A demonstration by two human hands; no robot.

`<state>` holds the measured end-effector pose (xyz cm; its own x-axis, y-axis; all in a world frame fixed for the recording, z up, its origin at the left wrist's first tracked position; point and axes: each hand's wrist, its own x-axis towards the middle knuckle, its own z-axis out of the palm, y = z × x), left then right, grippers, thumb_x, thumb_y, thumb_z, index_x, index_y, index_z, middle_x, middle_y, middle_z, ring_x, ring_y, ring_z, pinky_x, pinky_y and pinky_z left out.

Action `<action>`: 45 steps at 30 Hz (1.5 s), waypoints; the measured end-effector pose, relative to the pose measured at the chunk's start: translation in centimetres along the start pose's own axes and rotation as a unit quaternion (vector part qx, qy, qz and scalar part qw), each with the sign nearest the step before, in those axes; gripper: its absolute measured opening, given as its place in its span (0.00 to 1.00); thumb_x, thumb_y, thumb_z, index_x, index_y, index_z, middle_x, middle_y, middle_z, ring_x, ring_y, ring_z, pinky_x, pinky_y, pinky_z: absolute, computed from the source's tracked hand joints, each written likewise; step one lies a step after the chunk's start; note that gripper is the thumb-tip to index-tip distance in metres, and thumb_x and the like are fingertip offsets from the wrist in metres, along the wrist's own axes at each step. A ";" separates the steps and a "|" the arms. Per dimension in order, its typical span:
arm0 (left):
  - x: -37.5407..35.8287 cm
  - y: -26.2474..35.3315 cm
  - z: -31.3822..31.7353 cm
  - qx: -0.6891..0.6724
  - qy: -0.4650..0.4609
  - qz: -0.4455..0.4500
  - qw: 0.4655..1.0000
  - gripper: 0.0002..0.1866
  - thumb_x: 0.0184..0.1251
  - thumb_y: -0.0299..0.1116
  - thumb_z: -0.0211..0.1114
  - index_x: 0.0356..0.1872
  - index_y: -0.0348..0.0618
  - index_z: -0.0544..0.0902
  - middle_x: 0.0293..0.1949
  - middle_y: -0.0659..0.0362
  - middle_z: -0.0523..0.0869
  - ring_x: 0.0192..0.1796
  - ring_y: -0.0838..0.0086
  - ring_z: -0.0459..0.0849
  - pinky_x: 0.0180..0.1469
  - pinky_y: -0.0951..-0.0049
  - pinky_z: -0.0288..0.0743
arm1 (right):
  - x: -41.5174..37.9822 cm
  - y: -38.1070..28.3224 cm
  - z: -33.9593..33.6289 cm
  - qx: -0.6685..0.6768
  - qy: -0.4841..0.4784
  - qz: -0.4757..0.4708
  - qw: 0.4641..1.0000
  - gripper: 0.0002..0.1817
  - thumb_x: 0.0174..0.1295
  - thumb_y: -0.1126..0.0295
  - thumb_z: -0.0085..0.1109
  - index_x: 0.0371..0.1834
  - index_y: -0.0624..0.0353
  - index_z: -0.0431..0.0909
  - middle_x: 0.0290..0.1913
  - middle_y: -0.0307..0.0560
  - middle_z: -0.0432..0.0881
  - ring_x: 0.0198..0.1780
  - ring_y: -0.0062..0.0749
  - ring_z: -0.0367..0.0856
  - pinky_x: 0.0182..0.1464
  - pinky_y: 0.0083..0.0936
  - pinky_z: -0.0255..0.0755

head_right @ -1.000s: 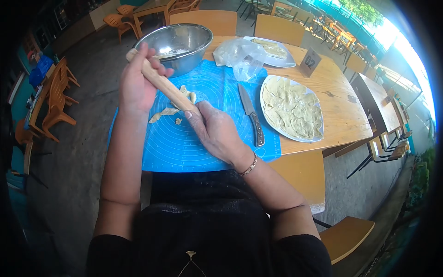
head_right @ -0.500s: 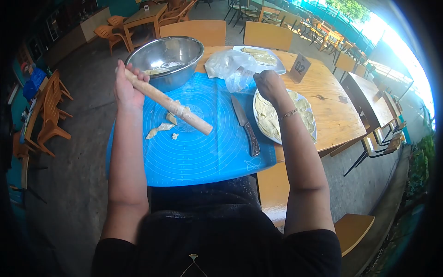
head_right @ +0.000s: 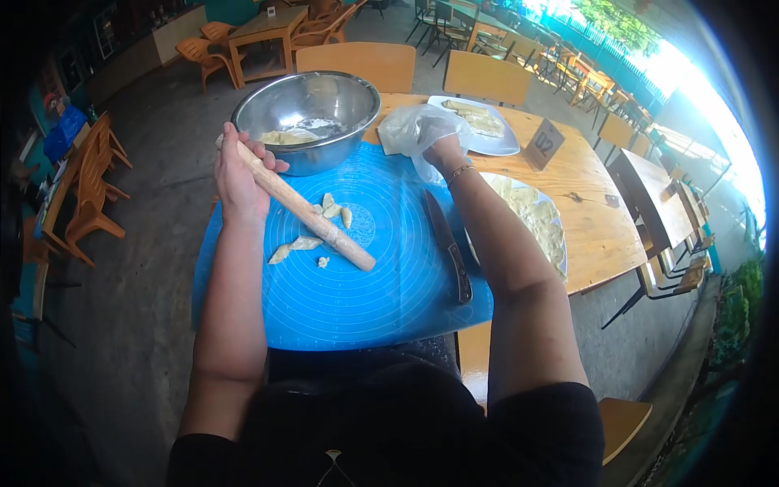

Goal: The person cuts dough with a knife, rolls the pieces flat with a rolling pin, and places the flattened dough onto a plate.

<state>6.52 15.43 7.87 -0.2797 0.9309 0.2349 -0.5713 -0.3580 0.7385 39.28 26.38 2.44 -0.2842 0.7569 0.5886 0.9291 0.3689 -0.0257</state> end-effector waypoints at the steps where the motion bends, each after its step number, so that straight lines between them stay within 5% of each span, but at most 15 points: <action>1: -0.1 0.1 0.0 0.001 -0.001 0.003 1.000 0.21 0.76 0.53 0.58 0.44 0.43 0.70 0.26 0.60 0.74 0.24 0.73 0.77 0.26 0.62 0.81 | 0.4 -0.5 -0.1 0.005 -0.023 0.028 0.999 0.12 0.62 0.69 0.62 0.46 0.59 0.84 0.45 0.56 0.85 0.49 0.51 0.83 0.55 0.40 0.75; 8: 0.2 -0.5 -0.3 -0.004 -0.010 0.007 1.000 0.22 0.77 0.54 0.57 0.46 0.43 0.69 0.26 0.60 0.74 0.24 0.72 0.78 0.28 0.59 0.84 | 3.1 -0.8 1.9 -0.025 -0.246 0.002 0.969 0.12 0.62 0.67 0.61 0.47 0.54 0.86 0.47 0.52 0.86 0.51 0.44 0.83 0.58 0.37 0.74; 11: 0.2 -0.6 -0.2 -0.008 -0.001 0.001 1.000 0.22 0.78 0.54 0.56 0.47 0.43 0.68 0.26 0.60 0.74 0.24 0.72 0.78 0.29 0.56 0.85 | 2.5 1.3 5.2 -0.006 -0.120 -0.132 0.984 0.19 0.62 0.66 0.58 0.57 0.51 0.81 0.56 0.50 0.83 0.55 0.46 0.83 0.60 0.37 0.75; 18: 0.5 -0.9 -0.5 -0.029 0.004 -0.020 0.999 0.22 0.78 0.54 0.55 0.48 0.43 0.68 0.25 0.60 0.74 0.24 0.72 0.78 0.31 0.54 0.85 | 2.6 -3.7 1.6 -0.062 -0.109 -0.088 0.988 0.14 0.60 0.66 0.59 0.49 0.53 0.81 0.49 0.50 0.84 0.55 0.48 0.82 0.58 0.41 0.75; 24: 0.4 -1.0 -0.6 -0.029 -0.002 -0.025 0.999 0.22 0.78 0.54 0.55 0.47 0.43 0.68 0.24 0.60 0.74 0.24 0.72 0.78 0.32 0.53 0.86 | 0.6 -0.1 6.0 -0.117 0.054 -0.189 0.973 0.21 0.57 0.62 0.63 0.54 0.54 0.80 0.51 0.55 0.83 0.57 0.49 0.81 0.61 0.41 0.73; 27: 0.5 -1.0 -0.6 -0.031 0.003 -0.024 0.999 0.22 0.78 0.54 0.55 0.47 0.43 0.68 0.24 0.60 0.75 0.24 0.72 0.78 0.33 0.53 0.86 | 1.2 -1.8 4.8 -0.139 0.011 -0.120 0.983 0.27 0.57 0.60 0.64 0.61 0.53 0.78 0.56 0.55 0.83 0.62 0.47 0.79 0.66 0.38 0.70; 29: 0.5 -1.0 -0.7 -0.030 0.006 -0.025 0.999 0.22 0.78 0.54 0.54 0.47 0.43 0.68 0.24 0.60 0.75 0.24 0.72 0.78 0.33 0.53 0.86 | 2.7 -5.1 -0.2 -0.079 -0.207 -0.007 0.975 0.28 0.58 0.58 0.64 0.63 0.53 0.79 0.59 0.54 0.82 0.66 0.45 0.77 0.69 0.37 0.67; 32: 0.6 -1.1 -0.7 -0.031 0.002 -0.020 0.999 0.22 0.78 0.54 0.54 0.47 0.43 0.68 0.24 0.60 0.75 0.24 0.72 0.78 0.33 0.52 0.86 | 2.7 -3.4 -0.5 -0.053 -0.315 -0.015 0.948 0.26 0.59 0.57 0.63 0.61 0.53 0.81 0.60 0.54 0.82 0.64 0.46 0.79 0.68 0.38 0.68; 36: 0.6 -1.0 -0.7 -0.043 0.009 -0.026 0.999 0.22 0.78 0.54 0.54 0.47 0.43 0.68 0.24 0.60 0.75 0.24 0.72 0.78 0.34 0.52 0.86 | 1.7 -2.5 0.3 -0.142 -0.276 0.034 0.950 0.23 0.63 0.58 0.60 0.59 0.55 0.83 0.60 0.55 0.82 0.64 0.46 0.78 0.68 0.39 0.68; 38: 0.6 -1.0 -0.8 -0.045 0.006 -0.027 0.999 0.22 0.78 0.54 0.54 0.47 0.44 0.68 0.24 0.60 0.75 0.24 0.72 0.78 0.34 0.52 0.86 | -0.4 2.2 3.6 -0.067 -0.066 0.025 0.995 0.18 0.63 0.63 0.61 0.53 0.58 0.85 0.54 0.54 0.85 0.56 0.46 0.82 0.62 0.39 0.72; 40: 0.6 -1.1 -0.8 -0.049 0.003 -0.030 0.998 0.22 0.78 0.54 0.54 0.47 0.43 0.68 0.24 0.60 0.75 0.24 0.71 0.79 0.34 0.51 0.86 | -1.4 3.3 2.4 0.048 -0.149 0.116 0.981 0.24 0.68 0.57 0.56 0.62 0.59 0.80 0.64 0.56 0.80 0.67 0.51 0.76 0.70 0.41 0.66; 42: 0.6 -1.1 -0.7 -0.050 0.005 -0.031 0.998 0.22 0.78 0.54 0.54 0.47 0.43 0.68 0.25 0.60 0.75 0.24 0.72 0.78 0.34 0.51 0.86 | -3.3 3.3 1.8 0.216 0.008 0.078 0.973 0.20 0.70 0.62 0.54 0.61 0.59 0.79 0.58 0.55 0.83 0.60 0.47 0.81 0.66 0.38 0.72; 43: 0.6 -1.0 -0.7 -0.050 0.006 -0.029 0.998 0.22 0.78 0.54 0.54 0.47 0.43 0.68 0.25 0.60 0.75 0.24 0.72 0.78 0.35 0.51 0.86 | -3.3 -2.6 -4.5 0.470 -0.065 0.310 0.824 0.15 0.69 0.73 0.52 0.55 0.66 0.78 0.49 0.55 0.83 0.51 0.43 0.84 0.58 0.36 0.78; 44: 0.6 -0.9 -0.7 -0.052 0.006 -0.031 0.998 0.22 0.78 0.54 0.54 0.47 0.43 0.68 0.25 0.60 0.75 0.24 0.72 0.78 0.35 0.51 0.86 | -4.3 -2.0 -4.7 0.468 -0.065 0.310 0.825 0.15 0.69 0.73 0.52 0.55 0.66 0.78 0.49 0.55 0.83 0.51 0.43 0.84 0.58 0.36 0.78; 45: 0.7 -0.8 -0.7 -0.054 0.009 -0.029 0.998 0.22 0.78 0.54 0.54 0.47 0.43 0.68 0.25 0.61 0.74 0.25 0.72 0.78 0.35 0.52 0.86 | -5.0 -1.8 -5.5 0.572 -0.045 0.342 0.744 0.12 0.67 0.78 0.50 0.51 0.68 0.77 0.45 0.54 0.82 0.47 0.40 0.84 0.55 0.35 0.80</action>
<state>6.23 16.26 7.00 -0.2580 0.9490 0.1814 -0.6659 -0.3107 0.6783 40.38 18.95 3.99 0.1007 0.9927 0.0664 0.0690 0.0596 -0.9958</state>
